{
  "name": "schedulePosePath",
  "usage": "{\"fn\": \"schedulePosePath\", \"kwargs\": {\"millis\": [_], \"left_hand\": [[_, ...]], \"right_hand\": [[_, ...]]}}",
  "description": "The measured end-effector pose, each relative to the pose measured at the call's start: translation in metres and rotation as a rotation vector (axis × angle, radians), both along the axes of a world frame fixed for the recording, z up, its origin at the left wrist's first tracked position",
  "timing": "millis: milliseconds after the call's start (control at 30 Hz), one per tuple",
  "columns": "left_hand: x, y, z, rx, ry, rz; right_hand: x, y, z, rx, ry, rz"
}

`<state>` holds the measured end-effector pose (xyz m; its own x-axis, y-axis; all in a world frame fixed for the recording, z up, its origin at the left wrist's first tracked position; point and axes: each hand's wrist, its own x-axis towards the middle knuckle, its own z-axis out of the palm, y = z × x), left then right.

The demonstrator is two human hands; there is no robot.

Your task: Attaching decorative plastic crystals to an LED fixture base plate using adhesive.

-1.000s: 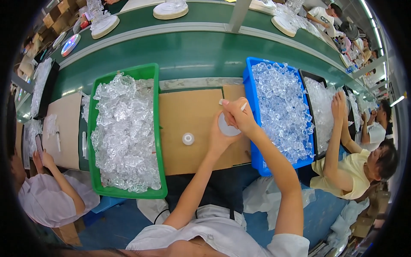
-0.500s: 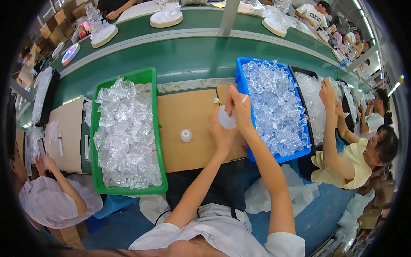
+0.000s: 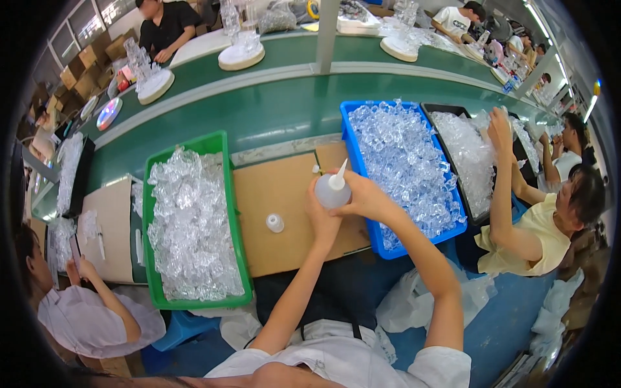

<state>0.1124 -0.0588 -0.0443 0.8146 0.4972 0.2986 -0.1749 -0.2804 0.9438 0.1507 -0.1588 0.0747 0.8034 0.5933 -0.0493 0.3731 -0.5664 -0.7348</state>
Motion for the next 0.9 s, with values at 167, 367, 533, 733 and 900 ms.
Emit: {"fn": "schedulePosePath", "kwargs": {"millis": [167, 367, 533, 733, 900], "left_hand": [[-0.040, -0.006, 0.001, -0.142, -0.039, -0.122], [-0.101, 0.003, 0.035, 0.264, -0.151, -0.154], [-0.073, 0.005, 0.023, 0.224, -0.082, -0.163], [-0.041, 0.016, 0.045, 0.160, 0.051, -0.154], [-0.034, 0.040, 0.050, 0.061, 0.050, -0.035]], "right_hand": [[0.011, -0.005, -0.018, 0.043, -0.129, 0.078], [0.058, -0.003, 0.031, 0.110, -0.086, -0.173], [0.229, -0.010, 0.075, 0.173, -0.373, -0.377], [0.412, -0.010, 0.027, -0.045, -0.586, -0.628], [0.493, -0.009, -0.018, -0.117, -0.501, -0.693]]}}
